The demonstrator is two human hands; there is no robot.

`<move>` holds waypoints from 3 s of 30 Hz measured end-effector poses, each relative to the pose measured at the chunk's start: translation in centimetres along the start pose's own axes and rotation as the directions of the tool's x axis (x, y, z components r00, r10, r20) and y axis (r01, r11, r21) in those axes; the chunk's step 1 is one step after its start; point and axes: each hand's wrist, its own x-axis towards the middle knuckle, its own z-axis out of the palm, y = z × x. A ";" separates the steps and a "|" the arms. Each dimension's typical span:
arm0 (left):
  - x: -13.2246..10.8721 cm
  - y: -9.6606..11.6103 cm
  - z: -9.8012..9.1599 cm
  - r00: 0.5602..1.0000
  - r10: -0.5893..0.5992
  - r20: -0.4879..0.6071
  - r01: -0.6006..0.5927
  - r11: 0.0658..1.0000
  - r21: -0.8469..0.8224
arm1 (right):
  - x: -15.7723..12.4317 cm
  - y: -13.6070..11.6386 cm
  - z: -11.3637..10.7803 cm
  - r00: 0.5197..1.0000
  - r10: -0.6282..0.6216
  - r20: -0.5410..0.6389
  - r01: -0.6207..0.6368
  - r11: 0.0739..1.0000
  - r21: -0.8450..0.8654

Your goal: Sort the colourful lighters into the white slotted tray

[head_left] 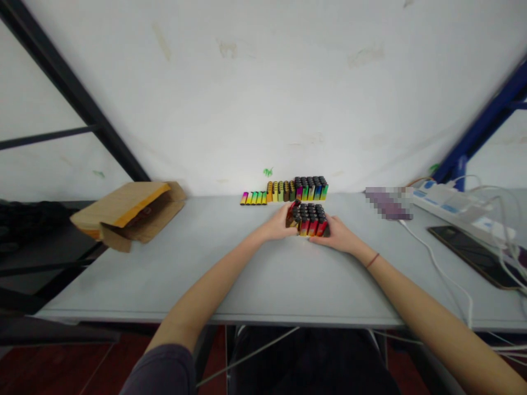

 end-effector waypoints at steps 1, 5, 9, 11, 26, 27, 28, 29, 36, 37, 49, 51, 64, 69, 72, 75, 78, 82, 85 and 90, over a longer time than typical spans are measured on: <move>0.0 -0.2 0.2 1.000 0.004 -0.015 -0.004 1.000 0.009 | 0.0 0.0 0.0 1.000 0.001 0.002 -0.001 1.000 0.003; -0.1 -0.5 0.5 0.999 -0.038 -0.005 0.038 0.999 0.010 | 0.0 0.1 0.0 1.000 0.007 0.014 -0.007 1.000 0.000; -0.4 -0.4 0.5 0.993 -0.096 -0.064 0.099 0.994 0.044 | 0.0 0.2 0.1 1.000 -0.001 0.013 0.002 1.000 -0.012; -0.5 -0.3 0.7 0.990 -0.102 -0.099 0.107 0.993 0.043 | 0.0 0.2 0.1 1.000 -0.003 0.012 0.003 1.000 -0.012; -0.9 2.0 2.8 0.929 -0.165 -0.331 0.170 0.985 -0.015 | 0.1 0.3 0.1 0.999 -0.033 0.015 0.033 0.999 0.017; -0.7 2.2 2.8 0.907 -0.167 -0.386 0.165 0.986 -0.040 | 0.1 0.3 0.2 0.999 -0.031 0.014 0.031 0.999 0.017; -0.5 2.4 2.5 0.876 -0.174 -0.450 0.161 0.985 -0.067 | 0.1 0.3 0.2 0.999 -0.028 0.016 0.028 1.000 0.012; -0.2 2.6 1.9 0.835 -0.188 -0.517 0.168 0.982 -0.087 | 0.1 0.3 0.1 0.999 -0.024 0.022 0.023 1.000 0.004; -1.1 3.0 -5.0 0.623 -0.524 -0.580 0.738 0.639 0.216 | 0.1 0.2 0.1 0.999 0.004 0.033 -0.003 1.000 -0.028; -1.5 3.0 -5.3 0.616 -0.553 -0.561 0.774 0.558 0.299 | 0.1 0.3 0.1 0.999 0.001 0.033 0.000 1.000 -0.025; -2.0 2.8 -2.4 0.630 -0.487 -0.605 0.766 0.264 0.586 | 0.2 -0.1 -0.3 0.998 0.013 0.054 -0.011 0.999 -0.052; -1.9 2.6 -2.3 0.604 -0.500 -0.621 0.789 0.263 0.555 | 0.1 -0.2 -0.3 0.998 0.020 0.052 -0.017 0.999 -0.051; -3.7 1.7 -6.2 0.553 -0.667 -0.499 0.800 0.257 0.542 | 0.0 0.2 -0.1 0.999 0.005 0.036 -0.003 0.999 -0.037; -3.2 0.5 -6.1 0.597 -0.587 -0.547 0.793 0.324 0.516 | 0.1 0.3 0.0 0.999 -0.011 0.031 0.012 1.000 -0.026; -3.8 0.3 -7.0 0.677 -0.559 -0.479 0.729 0.415 0.545 | 0.1 0.2 -0.1 0.999 -0.008 0.037 0.009 0.999 -0.032; -5.7 0.2 -8.7 0.808 -0.547 -0.220 0.526 0.501 0.687 | 0.1 0.2 -0.1 0.999 -0.011 0.040 0.012 1.000 -0.026; -7.3 0.1 -9.7 0.848 -0.528 -0.044 0.361 0.516 0.777 | 0.1 0.3 -0.1 0.999 0.006 0.038 -0.004 0.999 -0.034; -7.0 -0.1 -9.4 0.807 -0.579 -0.116 0.442 0.463 0.768 | 0.1 0.4 0.0 0.999 0.001 0.034 0.001 0.999 -0.039; -6.2 0.0 -8.7 0.828 -0.540 -0.153 0.440 0.454 0.775 | 0.1 0.4 0.0 1.000 -0.010 0.027 0.011 0.999 -0.035; -5.4 0.5 -7.7 0.904 -0.417 -0.093 0.317 0.511 0.799 | 0.1 0.2 -0.1 1.000 -0.006 0.024 0.007 0.999 -0.038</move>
